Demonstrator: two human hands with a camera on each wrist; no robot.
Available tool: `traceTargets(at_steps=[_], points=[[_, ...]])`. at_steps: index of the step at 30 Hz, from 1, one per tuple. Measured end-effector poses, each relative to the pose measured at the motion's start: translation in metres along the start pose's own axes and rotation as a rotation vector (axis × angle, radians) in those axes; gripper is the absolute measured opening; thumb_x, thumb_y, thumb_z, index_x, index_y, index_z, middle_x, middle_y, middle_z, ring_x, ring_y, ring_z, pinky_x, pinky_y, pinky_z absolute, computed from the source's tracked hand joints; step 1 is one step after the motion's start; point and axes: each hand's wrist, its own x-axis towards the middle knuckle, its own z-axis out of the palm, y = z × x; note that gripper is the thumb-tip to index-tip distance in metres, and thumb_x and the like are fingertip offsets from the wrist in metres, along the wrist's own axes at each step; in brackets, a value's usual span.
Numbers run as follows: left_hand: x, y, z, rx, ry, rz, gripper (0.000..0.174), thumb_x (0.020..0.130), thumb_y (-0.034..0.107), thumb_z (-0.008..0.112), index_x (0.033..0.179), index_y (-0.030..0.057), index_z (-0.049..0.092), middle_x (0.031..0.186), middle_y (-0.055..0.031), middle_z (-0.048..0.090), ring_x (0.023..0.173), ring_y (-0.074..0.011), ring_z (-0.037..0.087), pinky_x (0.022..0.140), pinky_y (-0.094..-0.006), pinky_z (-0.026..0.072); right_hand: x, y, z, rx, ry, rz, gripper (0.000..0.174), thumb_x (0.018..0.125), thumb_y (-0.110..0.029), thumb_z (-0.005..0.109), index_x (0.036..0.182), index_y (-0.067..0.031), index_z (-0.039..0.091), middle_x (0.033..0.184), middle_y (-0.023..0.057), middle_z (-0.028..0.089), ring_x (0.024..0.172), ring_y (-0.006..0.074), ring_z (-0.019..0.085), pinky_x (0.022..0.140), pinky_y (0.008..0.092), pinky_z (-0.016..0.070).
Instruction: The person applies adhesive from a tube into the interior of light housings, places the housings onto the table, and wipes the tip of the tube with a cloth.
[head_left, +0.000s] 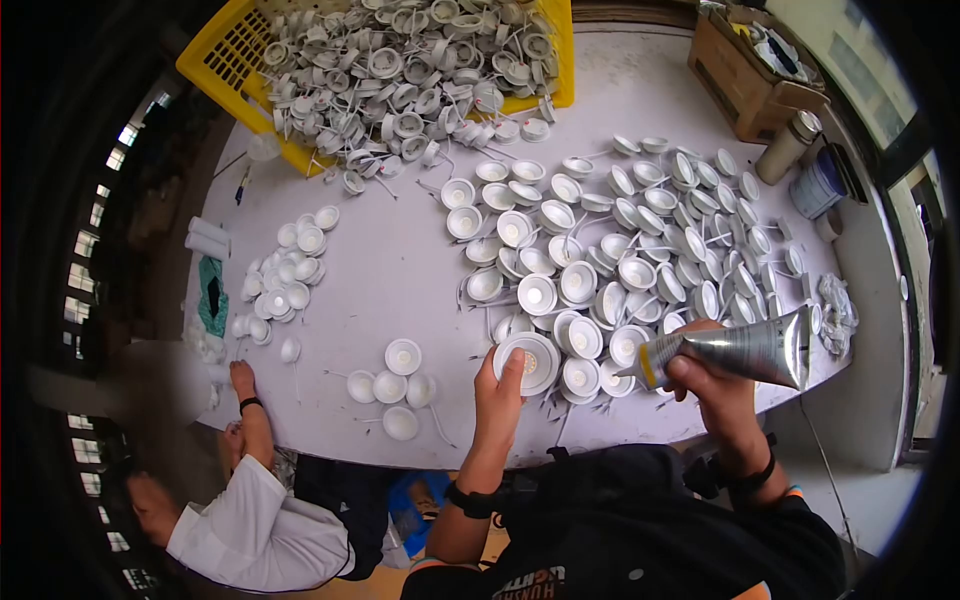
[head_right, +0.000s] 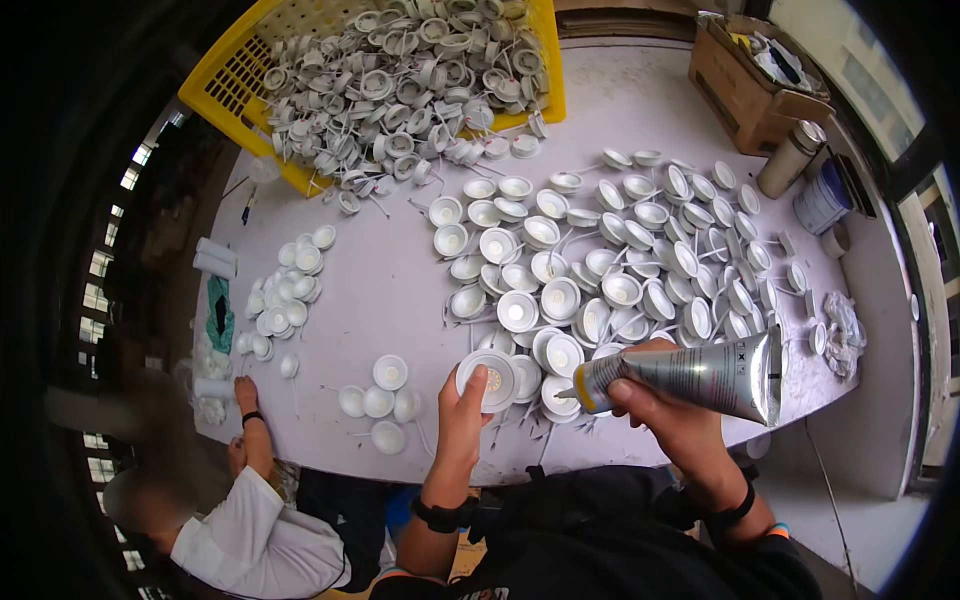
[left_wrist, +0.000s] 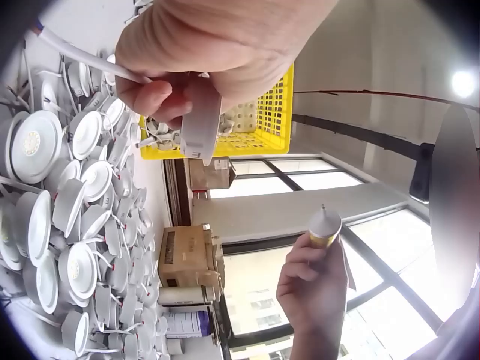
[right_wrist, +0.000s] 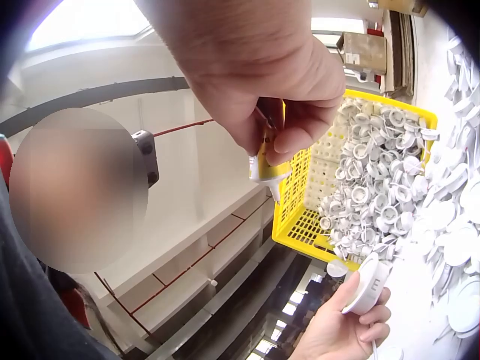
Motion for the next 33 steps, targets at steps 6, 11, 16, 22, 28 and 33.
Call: traceTargets(at_steps=[6,11,16,22,28,33], points=[[0.009,-0.010,0.001,0.118,-0.010,0.146,0.024,0.081,0.017,0.047,0.096,-0.0021,0.049,0.084,-0.0055,0.055,0.075,-0.0100,0.050,0.065,-0.0217,0.0399,0.003,-0.004,0.000,-0.035,-0.022,0.007,0.025,0.073,-0.016,0.059,0.088,-0.0005,0.048,0.067,0.0044,0.051,0.055,0.0077,0.047,0.047,0.0186,0.0377],[0.012,-0.011,0.001,0.068,0.009,0.117,0.023,0.079,0.017,0.046,0.096,0.0014,0.049,0.082,-0.0038,0.054,0.071,-0.0081,0.050,0.057,-0.0203,0.0394,0.008,-0.002,0.002,-0.033,-0.057,0.000,0.025,0.073,-0.016,0.060,0.087,-0.0002,0.047,0.068,0.0050,0.052,0.055,0.0079,0.048,0.047,0.0187,0.0380],[0.008,-0.005,-0.006,-0.032,0.065,0.054,0.023,0.078,0.019,0.047,0.094,0.0040,0.049,0.079,-0.0026,0.053,0.067,-0.0069,0.050,0.050,-0.0199,0.0378,0.010,0.000,0.010,0.039,-0.045,0.012,0.025,0.072,-0.013,0.060,0.088,0.0007,0.047,0.068,0.0062,0.052,0.055,0.0104,0.050,0.047,0.0194,0.0401],[-0.014,0.000,-0.009,-0.199,0.015,0.116,0.034,0.075,0.023,0.055,0.099,0.0017,0.043,0.079,-0.0041,0.052,0.065,-0.0078,0.051,0.047,-0.0187,0.0392,0.020,0.025,0.034,0.336,-0.099,-0.003,0.022,0.077,-0.019,0.053,0.084,0.0013,0.050,0.068,0.0079,0.053,0.055,0.0132,0.050,0.049,0.0234,0.0410],[-0.037,0.006,-0.008,-0.328,0.005,0.135,0.037,0.076,0.024,0.054,0.100,-0.0010,0.039,0.082,-0.0073,0.052,0.065,-0.0102,0.053,0.045,-0.0209,0.0423,0.036,0.048,0.077,0.634,-0.071,0.047,0.016,0.078,-0.015,0.053,0.088,-0.0020,0.051,0.077,0.0051,0.054,0.065,0.0126,0.052,0.056,0.0228,0.0416],[-0.045,0.006,-0.010,-0.215,0.032,0.179,0.039,0.079,0.025,0.051,0.108,0.0009,0.039,0.087,-0.0059,0.051,0.066,-0.0078,0.051,0.046,-0.0180,0.0397,0.041,0.069,0.098,0.592,-0.016,0.028,0.026,0.077,-0.013,0.056,0.099,-0.0014,0.048,0.083,0.0049,0.054,0.069,0.0128,0.054,0.061,0.0237,0.0428]])
